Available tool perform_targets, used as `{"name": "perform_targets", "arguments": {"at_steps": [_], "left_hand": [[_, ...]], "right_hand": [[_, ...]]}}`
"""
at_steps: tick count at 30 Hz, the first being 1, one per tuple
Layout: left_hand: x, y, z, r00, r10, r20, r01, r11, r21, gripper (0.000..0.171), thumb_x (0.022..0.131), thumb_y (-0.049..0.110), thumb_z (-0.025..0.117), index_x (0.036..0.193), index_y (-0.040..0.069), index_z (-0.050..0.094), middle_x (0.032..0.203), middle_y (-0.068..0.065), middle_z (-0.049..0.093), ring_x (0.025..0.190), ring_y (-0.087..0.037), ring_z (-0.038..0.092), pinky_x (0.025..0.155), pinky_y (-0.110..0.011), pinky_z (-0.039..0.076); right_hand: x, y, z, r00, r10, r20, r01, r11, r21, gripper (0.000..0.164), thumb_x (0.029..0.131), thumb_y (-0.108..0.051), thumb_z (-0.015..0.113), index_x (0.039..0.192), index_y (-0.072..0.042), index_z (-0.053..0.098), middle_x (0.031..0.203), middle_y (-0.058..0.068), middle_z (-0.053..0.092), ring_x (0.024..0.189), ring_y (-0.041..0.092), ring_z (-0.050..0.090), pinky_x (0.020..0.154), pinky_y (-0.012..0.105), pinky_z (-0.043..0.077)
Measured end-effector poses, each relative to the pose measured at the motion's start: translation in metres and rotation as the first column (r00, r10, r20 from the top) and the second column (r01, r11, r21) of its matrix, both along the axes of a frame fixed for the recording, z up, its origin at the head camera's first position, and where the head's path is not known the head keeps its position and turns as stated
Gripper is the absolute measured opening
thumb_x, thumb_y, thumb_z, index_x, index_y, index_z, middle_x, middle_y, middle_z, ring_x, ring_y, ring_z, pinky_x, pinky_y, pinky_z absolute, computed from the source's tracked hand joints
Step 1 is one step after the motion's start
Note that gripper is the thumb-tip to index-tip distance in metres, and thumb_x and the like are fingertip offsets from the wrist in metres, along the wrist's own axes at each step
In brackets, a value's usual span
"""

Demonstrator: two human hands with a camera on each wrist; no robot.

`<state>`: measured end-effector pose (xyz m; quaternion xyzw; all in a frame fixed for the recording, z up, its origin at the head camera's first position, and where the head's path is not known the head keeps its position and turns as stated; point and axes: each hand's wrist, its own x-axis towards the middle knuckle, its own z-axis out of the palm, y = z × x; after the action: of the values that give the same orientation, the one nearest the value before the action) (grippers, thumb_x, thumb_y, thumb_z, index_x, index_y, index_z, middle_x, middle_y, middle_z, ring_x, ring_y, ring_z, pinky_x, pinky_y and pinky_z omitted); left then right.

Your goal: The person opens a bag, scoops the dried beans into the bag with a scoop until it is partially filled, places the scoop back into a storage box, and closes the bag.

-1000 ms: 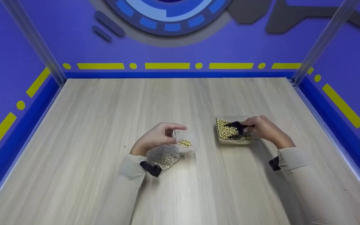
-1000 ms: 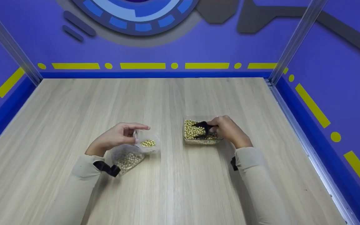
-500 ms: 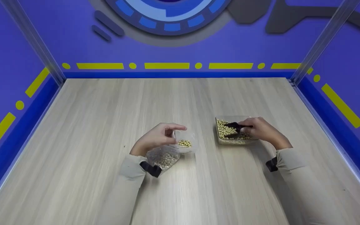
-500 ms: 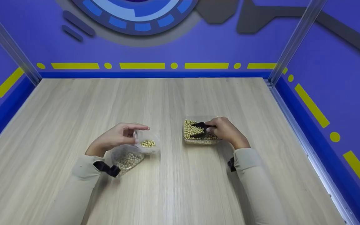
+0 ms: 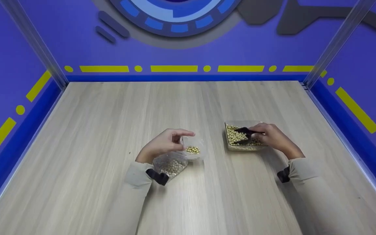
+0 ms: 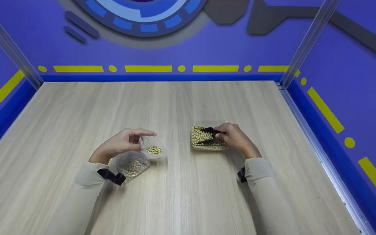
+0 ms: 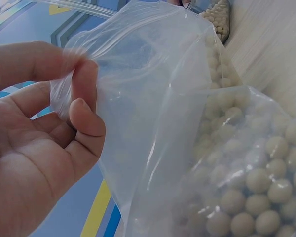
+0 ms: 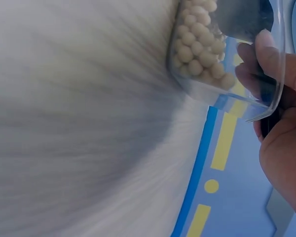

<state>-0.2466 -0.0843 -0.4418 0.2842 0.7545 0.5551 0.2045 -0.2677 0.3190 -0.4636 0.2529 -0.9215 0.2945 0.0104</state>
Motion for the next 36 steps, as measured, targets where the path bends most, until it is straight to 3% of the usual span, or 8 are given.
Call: {"name": "perform_targets", "arguments": {"at_steps": [11, 18, 36], "left_hand": [[0.0, 0.0, -0.001, 1.0, -0.006, -0.01, 0.006, 1.0, 0.008, 0.052, 0.081, -0.007, 0.06, 0.132, -0.003, 0.055, 0.07, 0.003, 0.047, 0.064, -0.01, 0.04, 0.059, -0.019, 0.037], [0.0, -0.001, -0.002, 1.0, 0.0, 0.018, -0.001, 1.0, 0.018, 0.053, 0.081, -0.007, 0.061, 0.133, -0.002, 0.055, 0.068, 0.003, 0.046, 0.064, -0.009, 0.041, 0.059, -0.019, 0.037], [0.0, -0.002, 0.0, 1.0, -0.007, 0.001, 0.007, 1.0, 0.026, 0.052, 0.08, -0.006, 0.061, 0.132, -0.004, 0.055, 0.069, 0.002, 0.047, 0.063, -0.009, 0.04, 0.058, -0.018, 0.037]], "right_hand": [[0.002, 0.004, -0.004, 1.0, -0.016, -0.013, 0.015, 0.998, -0.056, 0.029, 0.088, -0.001, 0.064, 0.116, 0.005, 0.067, 0.112, 0.022, 0.068, 0.11, 0.04, 0.06, 0.092, 0.051, 0.047], [0.005, 0.007, -0.005, 0.996, -0.063, 0.06, 0.066, 0.996, -0.059, 0.033, 0.091, -0.008, 0.061, 0.123, 0.002, 0.064, 0.12, 0.024, 0.063, 0.117, 0.042, 0.055, 0.094, 0.051, 0.047], [0.004, 0.012, -0.007, 0.988, -0.095, 0.12, 0.108, 0.988, -0.11, 0.033, 0.093, -0.009, 0.06, 0.124, 0.0, 0.063, 0.125, 0.023, 0.061, 0.121, 0.041, 0.052, 0.096, 0.052, 0.045]]}}
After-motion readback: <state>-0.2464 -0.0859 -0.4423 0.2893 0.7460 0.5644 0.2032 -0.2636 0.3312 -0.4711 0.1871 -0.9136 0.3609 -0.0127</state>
